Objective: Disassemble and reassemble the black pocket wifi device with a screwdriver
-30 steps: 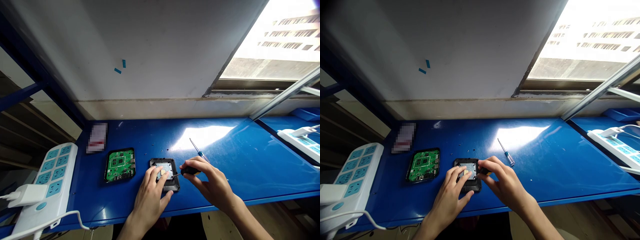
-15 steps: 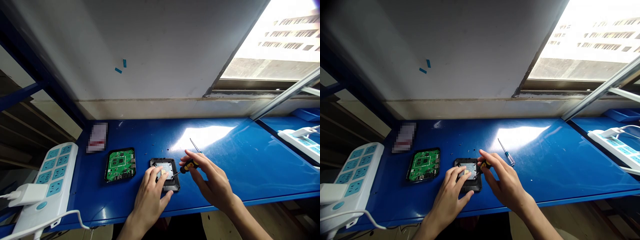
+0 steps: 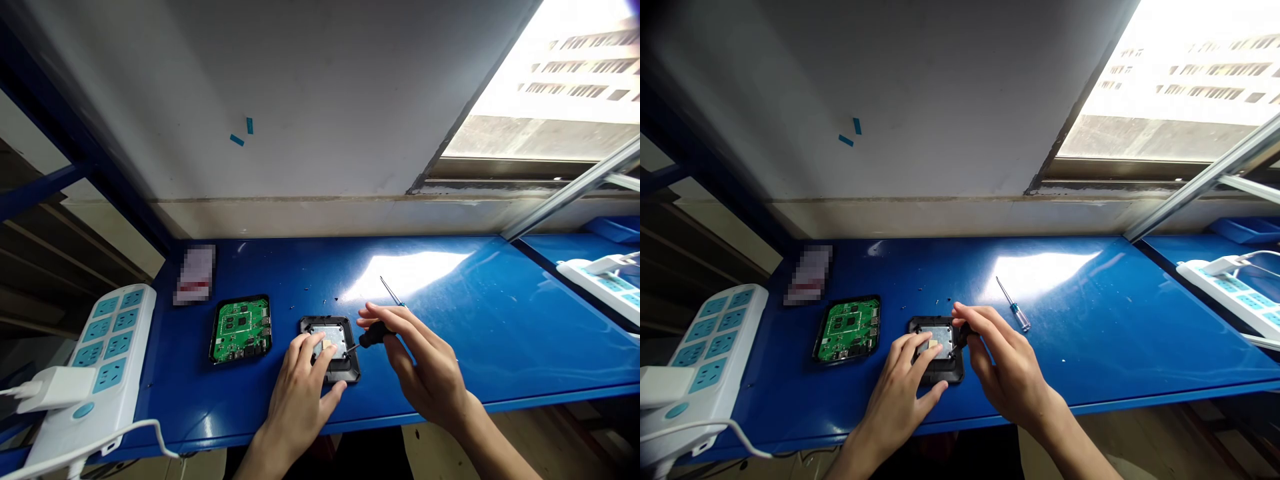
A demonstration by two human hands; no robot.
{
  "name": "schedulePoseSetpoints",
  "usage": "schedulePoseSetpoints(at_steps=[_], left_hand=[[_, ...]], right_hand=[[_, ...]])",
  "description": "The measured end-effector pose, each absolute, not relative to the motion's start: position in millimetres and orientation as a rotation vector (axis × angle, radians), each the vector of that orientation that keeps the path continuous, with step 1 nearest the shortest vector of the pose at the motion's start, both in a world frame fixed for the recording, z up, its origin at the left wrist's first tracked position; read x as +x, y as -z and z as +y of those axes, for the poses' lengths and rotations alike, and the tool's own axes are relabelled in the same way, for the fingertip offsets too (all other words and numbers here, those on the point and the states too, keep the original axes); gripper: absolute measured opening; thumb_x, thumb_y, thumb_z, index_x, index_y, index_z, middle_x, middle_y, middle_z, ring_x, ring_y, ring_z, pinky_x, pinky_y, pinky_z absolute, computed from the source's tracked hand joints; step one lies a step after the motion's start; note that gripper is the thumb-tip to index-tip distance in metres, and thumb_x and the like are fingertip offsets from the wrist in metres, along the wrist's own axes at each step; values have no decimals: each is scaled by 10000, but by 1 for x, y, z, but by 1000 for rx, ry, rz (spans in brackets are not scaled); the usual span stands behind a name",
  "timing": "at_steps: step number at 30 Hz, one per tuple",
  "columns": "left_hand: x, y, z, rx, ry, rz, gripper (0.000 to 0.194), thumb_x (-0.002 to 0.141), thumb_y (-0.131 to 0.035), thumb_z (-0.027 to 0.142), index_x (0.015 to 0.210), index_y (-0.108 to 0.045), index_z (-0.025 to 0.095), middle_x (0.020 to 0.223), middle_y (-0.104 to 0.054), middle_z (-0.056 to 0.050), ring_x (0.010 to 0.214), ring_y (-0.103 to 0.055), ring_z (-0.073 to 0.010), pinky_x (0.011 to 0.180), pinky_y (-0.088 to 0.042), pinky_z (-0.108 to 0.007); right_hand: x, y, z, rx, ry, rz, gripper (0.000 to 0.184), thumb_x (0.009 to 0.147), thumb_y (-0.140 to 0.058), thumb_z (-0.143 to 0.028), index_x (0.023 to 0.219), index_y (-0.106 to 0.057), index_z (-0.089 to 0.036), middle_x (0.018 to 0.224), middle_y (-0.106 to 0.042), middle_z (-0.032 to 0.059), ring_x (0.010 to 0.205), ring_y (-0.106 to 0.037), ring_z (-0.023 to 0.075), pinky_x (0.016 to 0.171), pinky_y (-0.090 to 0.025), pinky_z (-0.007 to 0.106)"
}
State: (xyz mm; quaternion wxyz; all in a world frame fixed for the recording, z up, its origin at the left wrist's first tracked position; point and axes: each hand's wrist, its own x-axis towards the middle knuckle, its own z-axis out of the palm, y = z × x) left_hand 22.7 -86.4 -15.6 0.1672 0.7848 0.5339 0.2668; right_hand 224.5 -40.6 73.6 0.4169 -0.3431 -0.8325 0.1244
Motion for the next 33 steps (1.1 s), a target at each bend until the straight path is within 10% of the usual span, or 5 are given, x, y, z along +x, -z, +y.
schedulePoseSetpoints(at_steps=[9, 15, 25, 33], left_hand=[[22, 18, -86, 2248, -740, 1531, 509, 858, -779, 216, 1341, -621, 202, 1428, -590, -125, 1333, -524, -365, 1084, -533, -557], [23, 16, -85, 2229, -753, 1527, 497, 844, -788, 191, 1313, -625, 213, 1419, -594, -119, 1327, -525, -357, 1085, -529, -558], [22, 16, -86, 2248, -765, 1530, 514, 835, -783, 188, 1324, -627, 194, 1415, -599, -130, 1313, -538, -364, 1054, -552, -556], [23, 17, -85, 2238, -790, 1526, 515, 828, -791, 184, 1317, -627, 205, 1419, -595, -127, 1318, -533, -362, 1074, -533, -566]], right_hand=[[221, -72, -38, -880, -112, -2056, 273, 981, -670, -281, 1246, -687, -217, 823, -608, 16, 647, -644, 123, 559, -567, 226], [222, -72, -41, -892, -308, -2078, 471, 1045, -396, -105, 1492, -502, -206, 1238, -646, 132, 1065, -707, 184, 863, -629, 328], [221, -64, -38, -867, -166, -1976, 309, 942, -727, -316, 1245, -706, -259, 827, -584, 11, 669, -610, 132, 554, -563, 246], [220, -70, -43, -869, -321, -2026, 544, 989, -463, -12, 1484, -515, -229, 1236, -675, 112, 1074, -712, 184, 847, -636, 319]])
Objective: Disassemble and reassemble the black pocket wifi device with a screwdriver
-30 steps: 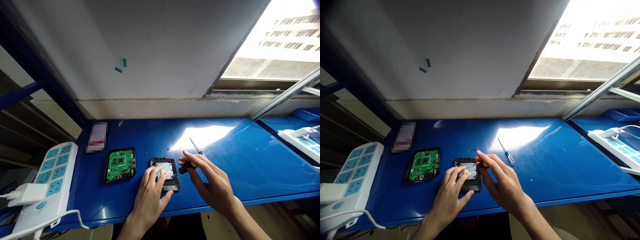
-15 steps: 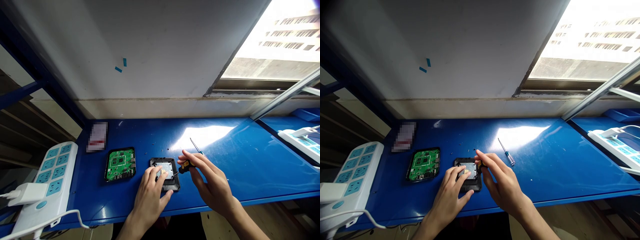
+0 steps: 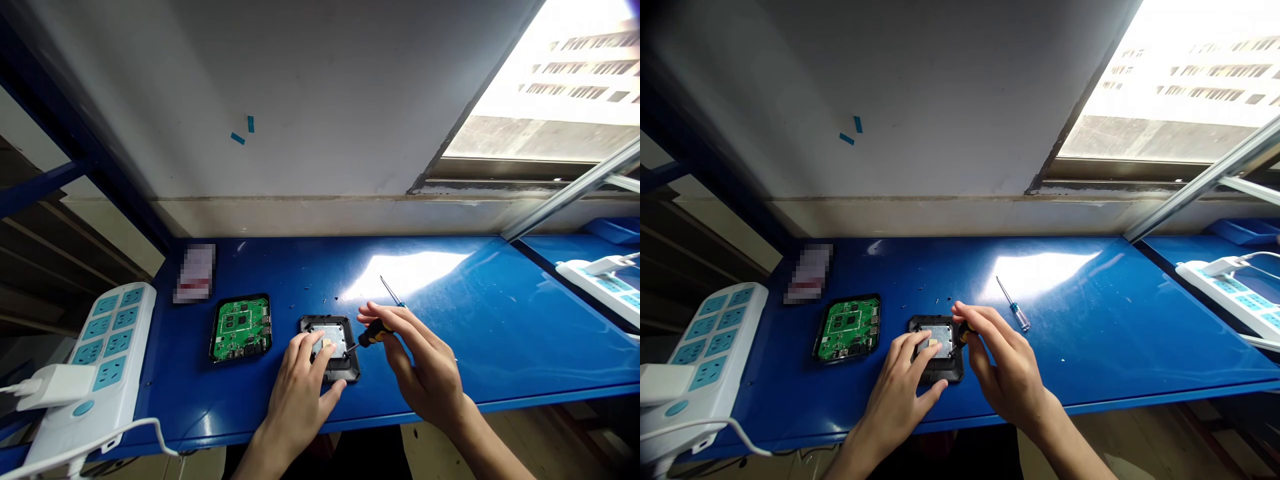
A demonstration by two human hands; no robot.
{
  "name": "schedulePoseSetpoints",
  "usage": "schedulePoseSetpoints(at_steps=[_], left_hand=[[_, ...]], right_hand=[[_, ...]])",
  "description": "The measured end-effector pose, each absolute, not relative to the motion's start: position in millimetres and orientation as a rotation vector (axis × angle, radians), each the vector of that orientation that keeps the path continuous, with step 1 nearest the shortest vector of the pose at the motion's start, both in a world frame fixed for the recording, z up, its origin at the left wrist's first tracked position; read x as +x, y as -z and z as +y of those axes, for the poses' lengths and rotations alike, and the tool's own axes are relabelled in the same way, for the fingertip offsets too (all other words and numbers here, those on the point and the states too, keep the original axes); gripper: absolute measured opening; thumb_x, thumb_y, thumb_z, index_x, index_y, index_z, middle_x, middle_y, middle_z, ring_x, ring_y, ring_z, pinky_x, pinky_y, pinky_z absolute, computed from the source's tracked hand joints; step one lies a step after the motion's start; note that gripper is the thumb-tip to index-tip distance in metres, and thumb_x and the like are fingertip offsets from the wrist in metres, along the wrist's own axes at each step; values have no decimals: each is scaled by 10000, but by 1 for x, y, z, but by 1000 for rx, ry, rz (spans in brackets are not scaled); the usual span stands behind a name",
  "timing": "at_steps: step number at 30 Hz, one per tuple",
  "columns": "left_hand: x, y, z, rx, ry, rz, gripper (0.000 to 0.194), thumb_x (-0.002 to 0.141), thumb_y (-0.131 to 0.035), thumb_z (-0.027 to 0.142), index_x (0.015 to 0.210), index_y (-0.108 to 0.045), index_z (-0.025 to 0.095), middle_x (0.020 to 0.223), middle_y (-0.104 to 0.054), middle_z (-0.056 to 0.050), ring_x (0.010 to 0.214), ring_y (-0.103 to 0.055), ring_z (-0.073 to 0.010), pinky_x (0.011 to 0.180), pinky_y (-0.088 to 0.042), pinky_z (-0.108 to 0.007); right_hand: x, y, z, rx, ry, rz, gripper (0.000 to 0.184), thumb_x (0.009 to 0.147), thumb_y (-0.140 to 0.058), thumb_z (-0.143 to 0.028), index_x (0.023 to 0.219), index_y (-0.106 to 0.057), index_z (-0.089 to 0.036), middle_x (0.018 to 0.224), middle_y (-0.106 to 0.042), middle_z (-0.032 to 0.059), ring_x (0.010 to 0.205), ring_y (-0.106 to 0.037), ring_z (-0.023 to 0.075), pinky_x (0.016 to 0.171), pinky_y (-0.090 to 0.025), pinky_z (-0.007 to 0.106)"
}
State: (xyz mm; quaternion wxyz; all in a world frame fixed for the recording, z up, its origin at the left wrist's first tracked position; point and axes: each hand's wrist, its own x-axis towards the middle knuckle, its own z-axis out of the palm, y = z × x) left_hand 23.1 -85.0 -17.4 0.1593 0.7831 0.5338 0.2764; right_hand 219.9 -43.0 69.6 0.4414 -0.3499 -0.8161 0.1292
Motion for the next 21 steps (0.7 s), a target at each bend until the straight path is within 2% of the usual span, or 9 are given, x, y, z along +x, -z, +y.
schedulePoseSetpoints(at_steps=[3, 6, 8, 10, 12, 15, 18, 21], left_hand=[[23, 18, -85, 2235, -786, 1527, 516, 839, -778, 194, 1330, -619, 213, 1428, -590, -122, 1328, -530, -361, 1078, -530, -562], [22, 19, -85, 2211, -775, 1537, 545, 854, -764, 217, 1368, -584, 226, 1449, -571, -119, 1339, -524, -363, 1092, -516, -564], [22, 19, -86, 2182, -773, 1545, 583, 859, -757, 228, 1403, -547, 238, 1471, -548, -121, 1347, -518, -367, 1093, -512, -564], [22, 19, -87, 2153, -783, 1553, 613, 863, -748, 231, 1429, -514, 248, 1488, -528, -123, 1358, -509, -367, 1092, -512, -560], [21, 19, -87, 2135, -794, 1554, 632, 868, -739, 226, 1447, -486, 252, 1496, -518, -121, 1367, -501, -361, 1098, -508, -554], [17, 18, -86, 2126, -798, 1553, 669, 875, -732, 230, 1476, -440, 250, 1505, -510, -118, 1379, -488, -349, 1118, -487, -554], [11, 19, -85, 2118, -790, 1579, 690, 889, -728, 265, 1500, -406, 252, 1532, -492, -119, 1412, -462, -351, 1140, -464, -558], [7, 23, -86, 2111, -778, 1617, 717, 913, -707, 308, 1534, -351, 255, 1577, -457, -124, 1462, -420, -356, 1140, -466, -557]], right_hand=[[219, -71, -41, -867, -221, -2011, 544, 961, -590, -34, 1458, -551, -252, 1044, -716, 66, 910, -728, 164, 749, -637, 285], [221, -64, -40, -901, -109, -1929, 399, 931, -718, -146, 1304, -681, -283, 878, -654, 24, 729, -673, 141, 603, -595, 260], [224, -59, -41, -888, -70, -1898, 284, 939, -733, -270, 1222, -730, -286, 854, -614, 24, 715, -648, 146, 562, -570, 264], [227, -54, -43, -866, -93, -1909, 298, 999, -635, -354, 1273, -713, -264, 930, -624, 63, 806, -669, 183, 611, -595, 309], [229, -53, -47, -870, -170, -1935, 371, 1055, -492, -277, 1397, -629, -230, 1111, -648, 123, 981, -690, 232, 740, -631, 381], [230, -57, -51, -871, -262, -1980, 532, 1009, -418, -50, 1510, -501, -209, 1308, -638, 149, 1160, -676, 244, 903, -627, 422], [228, -63, -50, -877, -217, -2014, 623, 959, -493, 25, 1529, -472, -225, 1201, -694, 112, 1080, -710, 204, 856, -641, 349], [226, -64, -46, -908, -121, -1965, 579, 939, -635, -38, 1470, -538, -248, 1001, -699, 63, 873, -714, 172, 715, -639, 298]])
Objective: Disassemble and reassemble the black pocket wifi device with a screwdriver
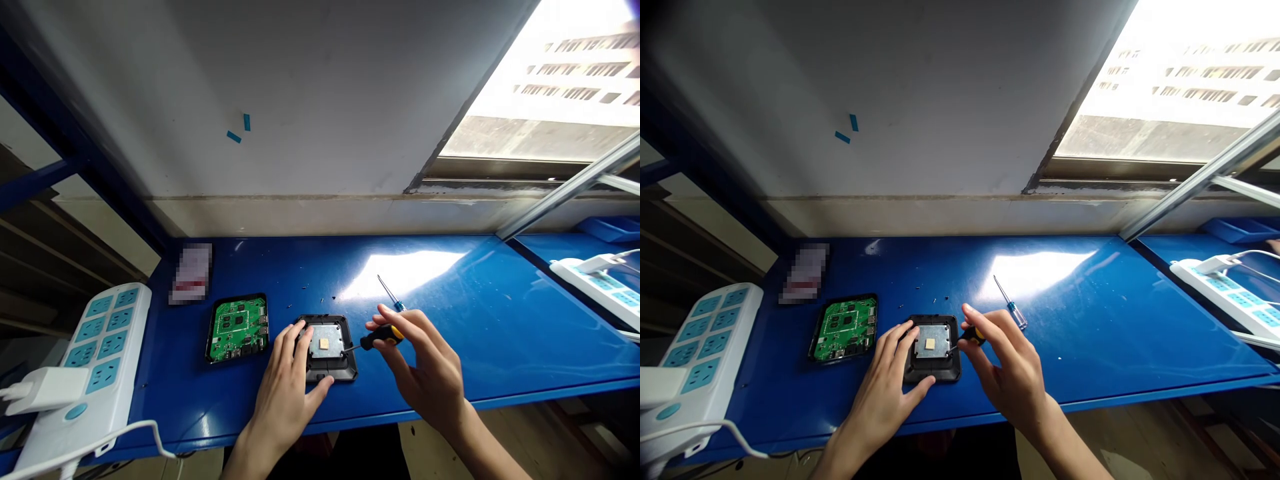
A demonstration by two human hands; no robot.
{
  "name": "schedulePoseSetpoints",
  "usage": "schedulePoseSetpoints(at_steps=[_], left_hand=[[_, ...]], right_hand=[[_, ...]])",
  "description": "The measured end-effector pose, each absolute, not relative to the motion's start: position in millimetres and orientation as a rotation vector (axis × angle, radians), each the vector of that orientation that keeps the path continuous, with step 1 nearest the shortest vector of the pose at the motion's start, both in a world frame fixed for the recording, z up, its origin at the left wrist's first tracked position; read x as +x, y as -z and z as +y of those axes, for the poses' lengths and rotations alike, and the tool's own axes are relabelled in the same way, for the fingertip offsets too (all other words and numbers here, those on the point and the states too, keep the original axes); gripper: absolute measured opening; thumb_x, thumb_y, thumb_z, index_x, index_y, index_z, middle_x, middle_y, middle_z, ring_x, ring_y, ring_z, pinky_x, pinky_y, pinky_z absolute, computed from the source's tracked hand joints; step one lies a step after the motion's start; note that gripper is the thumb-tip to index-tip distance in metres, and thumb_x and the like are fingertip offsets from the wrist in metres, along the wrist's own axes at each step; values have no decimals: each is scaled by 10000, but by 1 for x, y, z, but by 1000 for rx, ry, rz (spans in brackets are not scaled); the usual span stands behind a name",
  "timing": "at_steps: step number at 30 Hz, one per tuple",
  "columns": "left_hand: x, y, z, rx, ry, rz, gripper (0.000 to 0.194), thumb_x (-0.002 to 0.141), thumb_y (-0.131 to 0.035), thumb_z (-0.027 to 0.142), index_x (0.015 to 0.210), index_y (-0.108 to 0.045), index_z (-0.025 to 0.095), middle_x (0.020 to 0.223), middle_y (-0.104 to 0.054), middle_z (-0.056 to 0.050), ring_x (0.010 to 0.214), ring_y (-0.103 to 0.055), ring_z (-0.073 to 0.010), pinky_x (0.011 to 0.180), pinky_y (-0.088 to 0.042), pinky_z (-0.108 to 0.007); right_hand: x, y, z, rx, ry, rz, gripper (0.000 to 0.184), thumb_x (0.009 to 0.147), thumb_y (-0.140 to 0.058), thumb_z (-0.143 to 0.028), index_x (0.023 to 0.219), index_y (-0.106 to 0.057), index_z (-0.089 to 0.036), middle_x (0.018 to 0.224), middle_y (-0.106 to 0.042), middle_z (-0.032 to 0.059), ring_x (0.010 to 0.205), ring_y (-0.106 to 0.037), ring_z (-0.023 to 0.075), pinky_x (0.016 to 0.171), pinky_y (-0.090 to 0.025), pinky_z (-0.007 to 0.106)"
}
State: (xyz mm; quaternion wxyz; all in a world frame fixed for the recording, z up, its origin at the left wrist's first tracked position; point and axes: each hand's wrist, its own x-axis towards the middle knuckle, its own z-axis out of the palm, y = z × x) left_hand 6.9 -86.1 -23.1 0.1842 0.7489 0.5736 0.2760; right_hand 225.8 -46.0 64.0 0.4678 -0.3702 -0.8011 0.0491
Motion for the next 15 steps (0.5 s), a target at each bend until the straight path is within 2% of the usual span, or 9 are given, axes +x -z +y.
schedulePoseSetpoints(at_steps=[3, 5, 6, 8, 11, 13, 15], left_hand=[[6, 28, -88, 2120, -768, 1630, 783, 929, -688, 331, 1577, -255, 252, 1604, -433, -130, 1493, -388, -354, 1149, -459, -560], [7, 30, -88, 2110, -775, 1638, 826, 926, -689, 330, 1594, -208, 249, 1607, -431, -134, 1496, -389, -350, 1159, -450, -559], [7, 31, -88, 2102, -780, 1643, 841, 923, -691, 330, 1598, -196, 249, 1607, -432, -135, 1495, -391, -349, 1161, -449, -559], [8, 31, -88, 2087, -789, 1650, 859, 917, -695, 335, 1603, -185, 249, 1607, -433, -136, 1495, -392, -349, 1162, -448, -559], [8, 31, -87, 2088, -788, 1647, 852, 916, -695, 348, 1601, -198, 244, 1604, -440, -135, 1493, -397, -349, 1159, -450, -559], [8, 31, -87, 2093, -793, 1641, 824, 918, -692, 345, 1592, -230, 244, 1602, -446, -132, 1491, -402, -348, 1159, -452, -554], [7, 31, -87, 2095, -802, 1637, 800, 917, -692, 337, 1583, -259, 248, 1602, -450, -128, 1492, -403, -348, 1160, -451, -549]], right_hand=[[224, -61, -43, -923, -26, -1910, 391, 907, -765, -205, 1282, -677, -275, 839, -628, 15, 708, -651, 151, 577, -588, 270], [224, -59, -43, -919, -9, -1924, 298, 938, -733, -323, 1230, -711, -269, 833, -588, 22, 702, -631, 155, 556, -571, 275], [223, -58, -44, -920, -29, -1940, 304, 979, -669, -348, 1267, -700, -259, 879, -590, 44, 746, -645, 169, 584, -586, 294], [222, -59, -47, -934, -114, -1967, 375, 1045, -516, -275, 1405, -614, -237, 1055, -610, 105, 910, -680, 210, 694, -624, 346], [220, -63, -50, -949, -205, -2000, 560, 1010, -426, -68, 1546, -449, -229, 1223, -625, 139, 1084, -676, 226, 810, -634, 370], [218, -66, -50, -953, -175, -2028, 623, 981, -472, -25, 1563, -417, -238, 1133, -669, 114, 1004, -691, 207, 771, -634, 341], [217, -67, -49, -965, -114, -2023, 602, 969, -565, -57, 1529, -465, -253, 1000, -676, 77, 867, -689, 188, 695, -624, 311]])
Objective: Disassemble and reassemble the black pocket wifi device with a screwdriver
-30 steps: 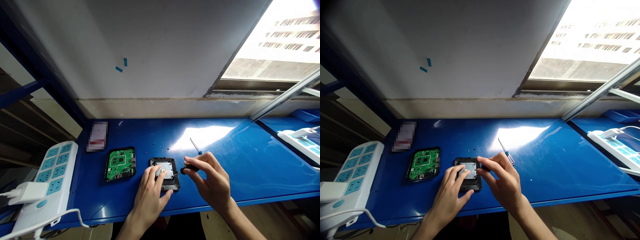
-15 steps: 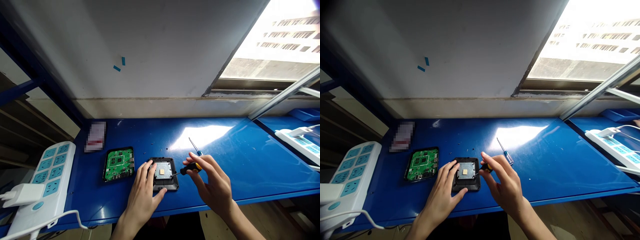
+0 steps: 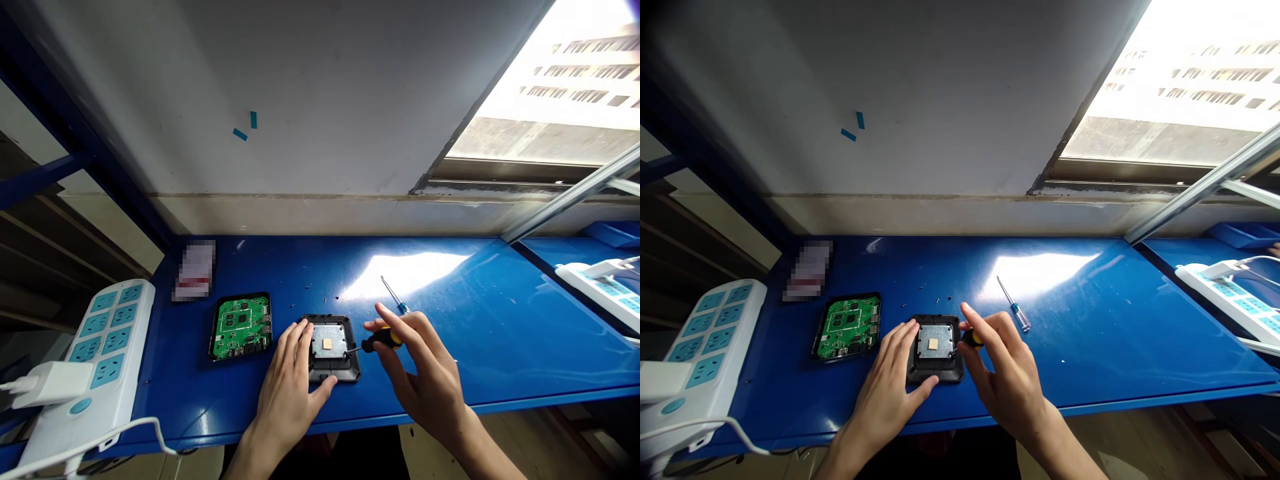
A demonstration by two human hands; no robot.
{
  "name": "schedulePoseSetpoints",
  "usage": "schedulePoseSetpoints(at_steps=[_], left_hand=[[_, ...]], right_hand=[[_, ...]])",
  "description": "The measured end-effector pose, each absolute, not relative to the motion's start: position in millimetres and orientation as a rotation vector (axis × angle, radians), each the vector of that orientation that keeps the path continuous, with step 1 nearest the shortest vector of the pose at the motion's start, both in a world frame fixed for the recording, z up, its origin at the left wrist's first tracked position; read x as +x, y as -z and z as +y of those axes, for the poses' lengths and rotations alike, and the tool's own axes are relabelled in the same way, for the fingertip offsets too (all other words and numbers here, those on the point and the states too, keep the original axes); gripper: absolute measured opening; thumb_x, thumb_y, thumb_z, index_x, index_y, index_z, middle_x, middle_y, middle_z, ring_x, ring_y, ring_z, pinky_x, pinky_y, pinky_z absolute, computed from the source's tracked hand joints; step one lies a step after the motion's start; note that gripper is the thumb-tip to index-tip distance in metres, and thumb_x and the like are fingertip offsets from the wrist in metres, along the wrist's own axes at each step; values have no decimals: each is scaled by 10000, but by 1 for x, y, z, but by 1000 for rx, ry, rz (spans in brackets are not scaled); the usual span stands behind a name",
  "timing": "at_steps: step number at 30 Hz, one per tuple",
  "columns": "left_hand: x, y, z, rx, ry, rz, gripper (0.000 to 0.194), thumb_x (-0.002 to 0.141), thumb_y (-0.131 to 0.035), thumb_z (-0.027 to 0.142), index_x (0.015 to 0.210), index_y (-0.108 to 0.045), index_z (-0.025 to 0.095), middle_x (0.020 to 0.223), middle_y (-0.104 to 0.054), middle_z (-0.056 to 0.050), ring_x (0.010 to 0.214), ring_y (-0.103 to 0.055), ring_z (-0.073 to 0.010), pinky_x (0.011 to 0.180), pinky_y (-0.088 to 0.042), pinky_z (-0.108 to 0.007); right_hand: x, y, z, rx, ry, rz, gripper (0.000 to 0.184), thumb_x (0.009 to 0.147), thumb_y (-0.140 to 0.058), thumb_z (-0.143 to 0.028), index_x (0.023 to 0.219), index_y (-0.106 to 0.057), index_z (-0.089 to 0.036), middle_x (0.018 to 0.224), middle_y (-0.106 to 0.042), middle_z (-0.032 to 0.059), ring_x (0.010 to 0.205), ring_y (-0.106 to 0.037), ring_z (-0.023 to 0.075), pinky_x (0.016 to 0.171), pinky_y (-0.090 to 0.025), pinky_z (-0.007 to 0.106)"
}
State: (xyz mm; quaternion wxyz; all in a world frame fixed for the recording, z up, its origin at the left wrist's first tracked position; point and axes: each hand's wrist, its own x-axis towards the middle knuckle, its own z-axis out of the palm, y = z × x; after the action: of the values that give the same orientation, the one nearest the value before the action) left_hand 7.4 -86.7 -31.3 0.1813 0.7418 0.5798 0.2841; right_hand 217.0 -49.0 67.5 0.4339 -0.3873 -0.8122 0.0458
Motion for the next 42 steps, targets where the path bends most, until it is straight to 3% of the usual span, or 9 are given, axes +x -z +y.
schedulePoseSetpoints(at_steps=[4, 7, 12, 16, 20, 23, 28, 36, 42], left_hand=[[7, 32, -87, 2096, -797, 1647, 811, 907, -704, 338, 1582, -263, 249, 1612, -443, -124, 1507, -378, -358, 1169, -433, -571], [7, 32, -86, 2108, -784, 1649, 826, 902, -709, 339, 1584, -251, 244, 1620, -434, -126, 1516, -365, -358, 1178, -423, -575], [7, 31, -86, 2115, -768, 1657, 805, 909, -697, 341, 1576, -261, 234, 1613, -446, -128, 1513, -375, -351, 1171, -435, -566], [7, 32, -86, 2128, -764, 1653, 813, 907, -700, 344, 1578, -254, 238, 1615, -441, -134, 1512, -379, -348, 1171, -434, -564], [7, 33, -86, 2138, -763, 1650, 830, 896, -715, 354, 1579, -259, 233, 1615, -442, -135, 1512, -378, -353, 1173, -428, -572], [7, 33, -85, 2139, -772, 1645, 817, 901, -710, 357, 1579, -272, 232, 1616, -445, -127, 1513, -378, -348, 1172, -431, -564], [7, 31, -85, 2144, -731, 1644, 792, 917, -697, 362, 1575, -280, 222, 1622, -440, -123, 1524, -362, -339, 1185, -421, -557], [6, 28, -85, 2135, -704, 1642, 786, 916, -699, 358, 1570, -285, 216, 1621, -439, -131, 1521, -364, -348, 1178, -427, -562], [7, 29, -85, 2126, -711, 1648, 772, 916, -694, 374, 1566, -308, 221, 1621, -442, -120, 1522, -364, -345, 1198, -406, -555]], right_hand=[[217, -62, -48, -948, -6, -1942, 412, 935, -736, -256, 1334, -638, -277, 867, -606, 22, 721, -629, 156, 591, -577, 271], [218, -58, -51, -935, -28, -1961, 332, 1019, -598, -351, 1326, -657, -241, 955, -597, 65, 808, -647, 177, 623, -585, 292], [215, -64, -56, -960, -159, -2012, 578, 992, -438, -29, 1535, -464, -226, 1253, -654, 132, 1142, -677, 225, 869, -619, 354], [213, -68, -53, -985, -71, -2014, 606, 961, -575, -46, 1517, -493, -272, 995, -695, 70, 851, -716, 181, 664, -616, 283], [215, -62, -50, -986, 59, -1932, 399, 929, -721, -175, 1306, -679, -297, 820, -583, 11, 664, -603, 140, 535, -535, 261], [218, -57, -53, -976, 34, -1932, 345, 991, -608, -194, 1324, -678, -257, 942, -603, 66, 796, -632, 178, 597, -563, 302], [216, -61, -59, -988, -122, -1986, 622, 966, -469, 9, 1539, -466, -234, 1238, -667, 129, 1097, -690, 215, 832, -625, 348], [216, -60, -49, -989, 73, -1867, 357, 881, -794, -194, 1220, -729, -286, 796, -615, 6, 645, -602, 128, 518, -524, 251], [220, -57, -55, -981, -121, -1962, 535, 993, -477, -54, 1501, -520, -218, 1256, -657, 138, 1120, -695, 248, 876, -618, 406]])
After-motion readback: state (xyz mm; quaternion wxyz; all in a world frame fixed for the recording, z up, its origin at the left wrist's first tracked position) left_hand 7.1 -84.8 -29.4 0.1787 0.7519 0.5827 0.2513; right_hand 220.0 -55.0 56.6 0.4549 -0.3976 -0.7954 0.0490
